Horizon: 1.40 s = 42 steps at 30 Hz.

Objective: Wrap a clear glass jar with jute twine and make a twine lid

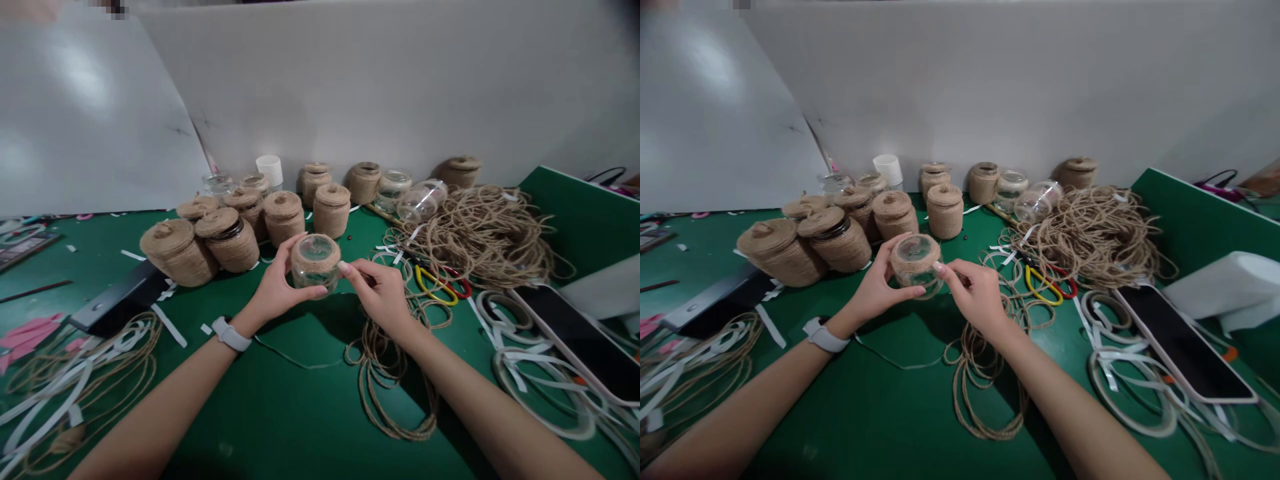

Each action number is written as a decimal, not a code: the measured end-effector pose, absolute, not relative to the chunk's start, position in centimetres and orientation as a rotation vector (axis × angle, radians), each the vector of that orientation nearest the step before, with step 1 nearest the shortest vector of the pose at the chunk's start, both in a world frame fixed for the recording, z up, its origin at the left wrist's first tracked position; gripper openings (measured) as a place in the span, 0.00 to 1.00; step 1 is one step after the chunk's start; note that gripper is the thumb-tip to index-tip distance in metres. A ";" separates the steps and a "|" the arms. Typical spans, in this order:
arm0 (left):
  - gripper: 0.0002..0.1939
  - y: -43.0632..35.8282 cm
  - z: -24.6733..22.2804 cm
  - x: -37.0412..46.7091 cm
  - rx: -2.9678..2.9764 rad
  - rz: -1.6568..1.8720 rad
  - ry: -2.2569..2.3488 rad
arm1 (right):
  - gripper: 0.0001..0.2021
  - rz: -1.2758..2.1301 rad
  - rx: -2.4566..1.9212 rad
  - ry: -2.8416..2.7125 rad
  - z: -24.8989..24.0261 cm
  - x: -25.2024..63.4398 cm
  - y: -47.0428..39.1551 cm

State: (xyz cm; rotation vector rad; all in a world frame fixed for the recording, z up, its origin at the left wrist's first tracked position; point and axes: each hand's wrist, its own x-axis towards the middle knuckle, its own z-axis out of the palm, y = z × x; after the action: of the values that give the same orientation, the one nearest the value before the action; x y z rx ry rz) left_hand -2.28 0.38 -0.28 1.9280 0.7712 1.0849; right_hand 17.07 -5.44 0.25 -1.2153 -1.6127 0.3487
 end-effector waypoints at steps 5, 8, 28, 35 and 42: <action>0.43 0.5 0.6 -2.6 1.843 0.966 0.685 | 0.21 0.230 -1.194 -1.636 0.1 17.0 -5.4; 0.43 0.5 1.2 -3.0 1.800 0.871 0.637 | 0.27 0.183 -1.195 -1.703 -0.1 17.2 -5.3; 0.28 0.2 1.0 -2.7 1.442 1.031 0.709 | 0.17 0.011 -1.021 -1.869 -0.7 16.7 -6.1; 0.24 0.1 1.7 -2.8 1.395 0.985 0.703 | 0.17 0.002 -1.053 -1.827 -0.5 17.3 -5.8; 0.26 0.0 2.3 -2.7 1.353 0.896 0.623 | 0.20 -0.034 -1.051 -1.852 -0.7 17.3 -5.4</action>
State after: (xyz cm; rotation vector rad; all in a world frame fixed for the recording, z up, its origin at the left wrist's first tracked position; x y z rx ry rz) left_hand -2.71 0.00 2.32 1.3533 0.6233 0.8962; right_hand 17.31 -5.43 -0.68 -1.0509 -1.8523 -0.0336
